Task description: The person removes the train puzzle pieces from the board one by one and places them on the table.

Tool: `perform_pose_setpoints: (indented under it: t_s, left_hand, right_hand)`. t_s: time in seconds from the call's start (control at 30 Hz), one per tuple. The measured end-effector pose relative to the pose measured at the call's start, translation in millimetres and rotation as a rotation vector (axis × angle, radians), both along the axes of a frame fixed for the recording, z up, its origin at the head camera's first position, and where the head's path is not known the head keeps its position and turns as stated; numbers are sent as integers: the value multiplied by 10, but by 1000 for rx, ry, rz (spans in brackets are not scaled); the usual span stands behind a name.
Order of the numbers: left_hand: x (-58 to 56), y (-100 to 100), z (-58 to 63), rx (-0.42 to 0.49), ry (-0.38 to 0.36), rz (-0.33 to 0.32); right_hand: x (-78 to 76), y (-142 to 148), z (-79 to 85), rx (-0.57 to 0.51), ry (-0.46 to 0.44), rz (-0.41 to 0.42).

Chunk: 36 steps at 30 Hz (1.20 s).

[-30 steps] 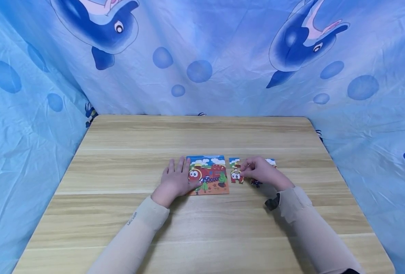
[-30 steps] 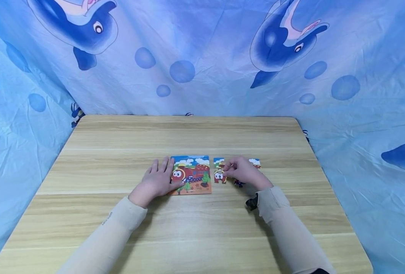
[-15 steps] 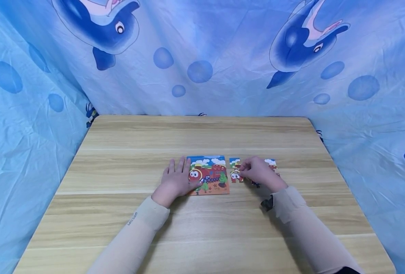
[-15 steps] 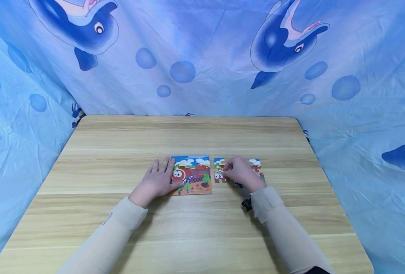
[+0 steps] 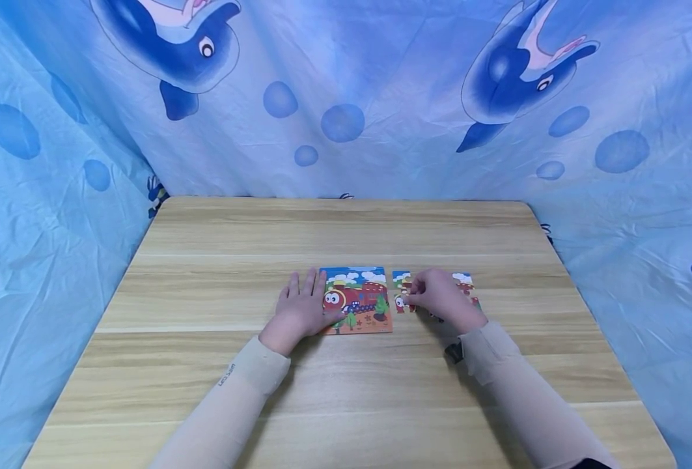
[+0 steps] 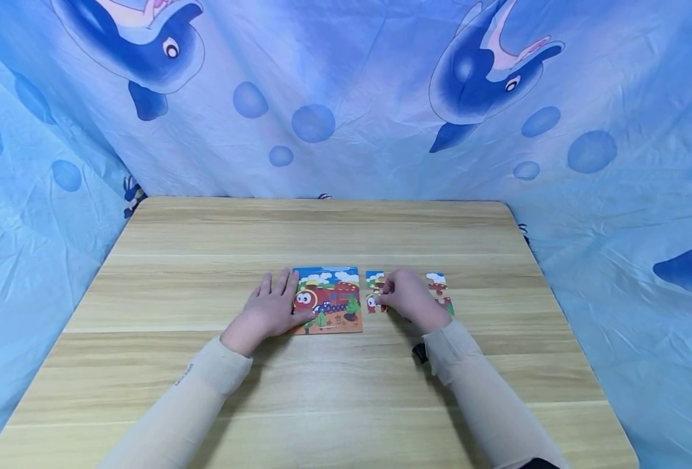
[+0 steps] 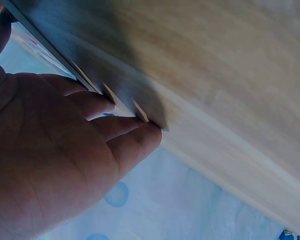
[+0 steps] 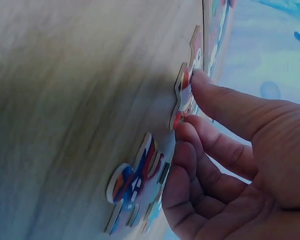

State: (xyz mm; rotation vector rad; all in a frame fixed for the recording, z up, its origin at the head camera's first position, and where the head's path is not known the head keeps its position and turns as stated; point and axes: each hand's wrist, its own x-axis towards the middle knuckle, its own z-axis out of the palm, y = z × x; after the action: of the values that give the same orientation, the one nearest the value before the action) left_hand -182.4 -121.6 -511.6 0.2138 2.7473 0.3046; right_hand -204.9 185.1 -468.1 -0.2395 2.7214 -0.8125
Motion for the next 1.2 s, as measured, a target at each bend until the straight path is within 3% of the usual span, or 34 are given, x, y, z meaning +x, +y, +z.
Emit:
perform_pose_setpoints:
  t_s: [0.43, 0.7, 0.97, 1.2]
  left_hand:
    - [3, 5, -54, -18, 27, -4]
    - [20, 25, 30, 16, 11, 4]
    - [22, 30, 58, 3, 4, 2]
    - [23, 32, 65, 11, -7, 12]
  right_hand:
    - [14, 6, -4, -16, -16, -11]
    - [34, -18, 28, 0, 23, 11]
    - [111, -228, 46, -121, 2, 173]
    - [279, -451, 69, -33, -13, 209]
